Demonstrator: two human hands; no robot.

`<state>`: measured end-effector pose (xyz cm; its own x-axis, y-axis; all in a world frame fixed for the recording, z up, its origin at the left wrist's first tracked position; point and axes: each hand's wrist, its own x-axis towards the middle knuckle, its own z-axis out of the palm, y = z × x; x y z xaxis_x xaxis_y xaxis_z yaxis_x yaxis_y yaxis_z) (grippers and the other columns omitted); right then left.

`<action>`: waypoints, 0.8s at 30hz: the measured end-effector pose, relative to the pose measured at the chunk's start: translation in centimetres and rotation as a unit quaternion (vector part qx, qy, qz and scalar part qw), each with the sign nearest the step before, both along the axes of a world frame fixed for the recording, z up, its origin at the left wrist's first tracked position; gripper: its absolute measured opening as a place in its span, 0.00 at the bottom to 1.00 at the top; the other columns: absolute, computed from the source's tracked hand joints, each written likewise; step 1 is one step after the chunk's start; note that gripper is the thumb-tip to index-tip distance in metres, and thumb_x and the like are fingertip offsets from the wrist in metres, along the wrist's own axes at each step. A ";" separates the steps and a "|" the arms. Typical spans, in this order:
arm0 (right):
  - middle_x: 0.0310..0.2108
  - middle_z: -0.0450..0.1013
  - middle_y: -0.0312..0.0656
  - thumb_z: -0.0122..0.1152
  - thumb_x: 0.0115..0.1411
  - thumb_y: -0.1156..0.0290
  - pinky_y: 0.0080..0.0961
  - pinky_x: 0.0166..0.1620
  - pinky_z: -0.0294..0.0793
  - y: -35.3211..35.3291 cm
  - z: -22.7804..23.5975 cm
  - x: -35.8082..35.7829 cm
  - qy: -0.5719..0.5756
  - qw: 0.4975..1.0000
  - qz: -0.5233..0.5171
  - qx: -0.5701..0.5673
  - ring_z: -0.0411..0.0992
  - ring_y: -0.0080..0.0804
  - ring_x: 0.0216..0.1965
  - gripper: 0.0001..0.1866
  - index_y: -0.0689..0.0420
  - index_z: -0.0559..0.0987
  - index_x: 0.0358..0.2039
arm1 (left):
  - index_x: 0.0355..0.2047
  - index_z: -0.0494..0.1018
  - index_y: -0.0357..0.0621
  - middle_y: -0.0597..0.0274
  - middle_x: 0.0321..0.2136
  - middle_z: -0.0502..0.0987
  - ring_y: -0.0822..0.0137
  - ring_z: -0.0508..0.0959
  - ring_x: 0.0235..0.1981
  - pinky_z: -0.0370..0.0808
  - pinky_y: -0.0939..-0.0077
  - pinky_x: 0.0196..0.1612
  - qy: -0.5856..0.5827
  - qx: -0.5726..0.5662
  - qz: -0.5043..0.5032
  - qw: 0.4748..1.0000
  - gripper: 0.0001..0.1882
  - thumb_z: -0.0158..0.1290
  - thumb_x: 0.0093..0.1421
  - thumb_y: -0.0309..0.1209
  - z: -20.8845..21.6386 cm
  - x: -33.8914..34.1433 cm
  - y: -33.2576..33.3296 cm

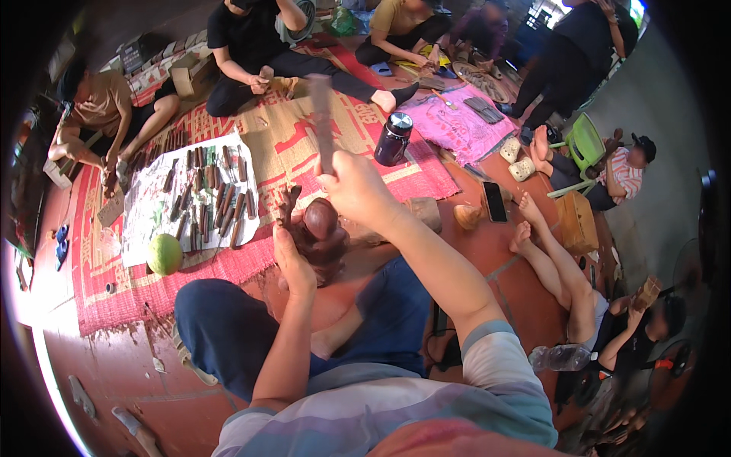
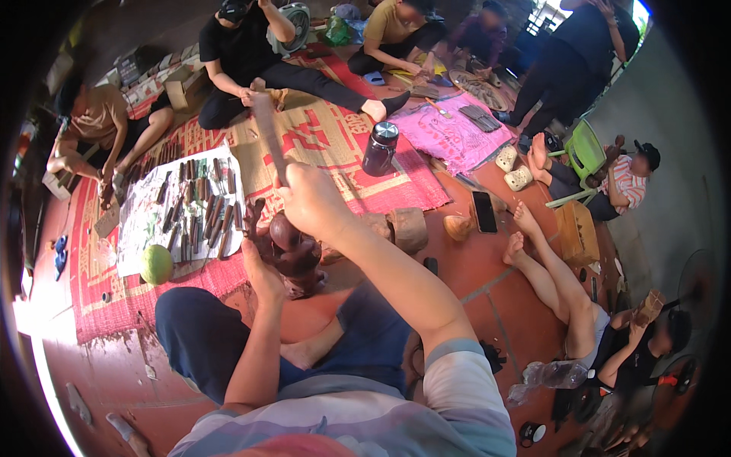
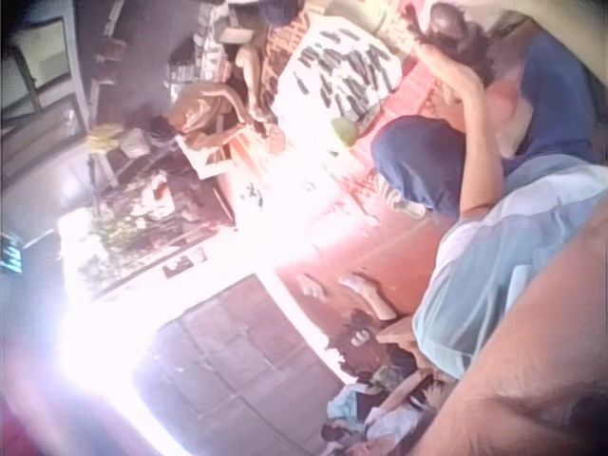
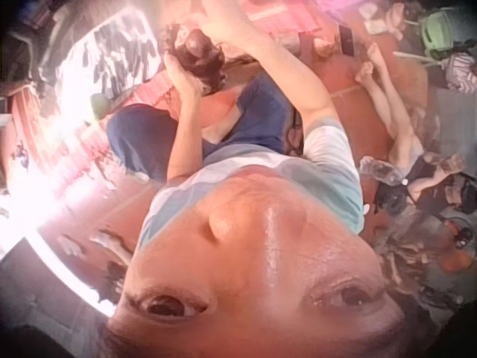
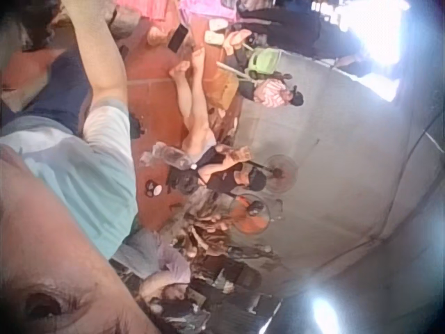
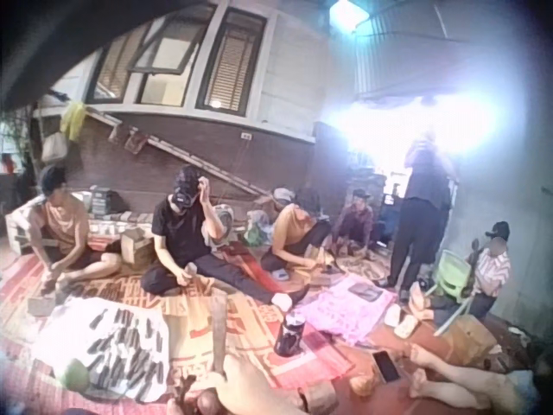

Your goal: The person sits on the floor and carves a small wooden object using a chisel and a wooden mallet. They repeatedly strike the chisel to shape the wood, occasionally rotating the piece to access different angles.

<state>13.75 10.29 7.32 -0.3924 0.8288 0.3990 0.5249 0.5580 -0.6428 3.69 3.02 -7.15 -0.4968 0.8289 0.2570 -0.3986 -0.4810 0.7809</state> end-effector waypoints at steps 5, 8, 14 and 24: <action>0.22 0.73 0.46 0.58 0.51 0.72 0.33 0.31 0.71 -3.2 -1.3 0.1 -0.078 0.993 0.082 0.037 0.74 0.40 0.27 0.06 0.59 0.74 0.29 | 0.50 0.62 0.33 0.50 0.50 0.66 0.60 0.66 0.53 0.59 0.64 0.57 -0.047 0.005 -0.026 0.999 0.28 0.33 0.66 0.48 0.4 0.2 0.2; 0.22 0.72 0.46 0.58 0.52 0.72 0.30 0.31 0.71 -0.2 -0.6 0.8 0.079 0.996 -0.022 -0.042 0.74 0.37 0.26 0.05 0.59 0.73 0.28 | 0.54 0.59 0.33 0.53 0.53 0.64 0.60 0.65 0.54 0.60 0.65 0.58 -0.003 -0.005 -0.058 0.998 0.28 0.33 0.66 0.47 -0.8 -0.3 -0.4; 0.24 0.72 0.46 0.57 0.52 0.73 0.31 0.34 0.71 -2.3 -0.5 1.0 -0.010 0.991 0.135 0.015 0.73 0.38 0.28 0.06 0.61 0.73 0.30 | 0.49 0.62 0.36 0.54 0.45 0.69 0.64 0.69 0.47 0.64 0.68 0.52 0.004 -0.001 -0.007 1.000 0.25 0.32 0.67 0.46 1.0 0.4 -0.3; 0.20 0.71 0.40 0.61 0.51 0.73 0.26 0.28 0.71 0.7 -1.6 2.3 0.100 0.991 0.062 -0.062 0.72 0.27 0.22 0.06 0.61 0.74 0.28 | 0.47 0.64 0.34 0.54 0.44 0.70 0.64 0.70 0.46 0.64 0.69 0.51 0.078 -0.036 0.037 0.996 0.27 0.32 0.66 0.48 0.3 0.1 -0.3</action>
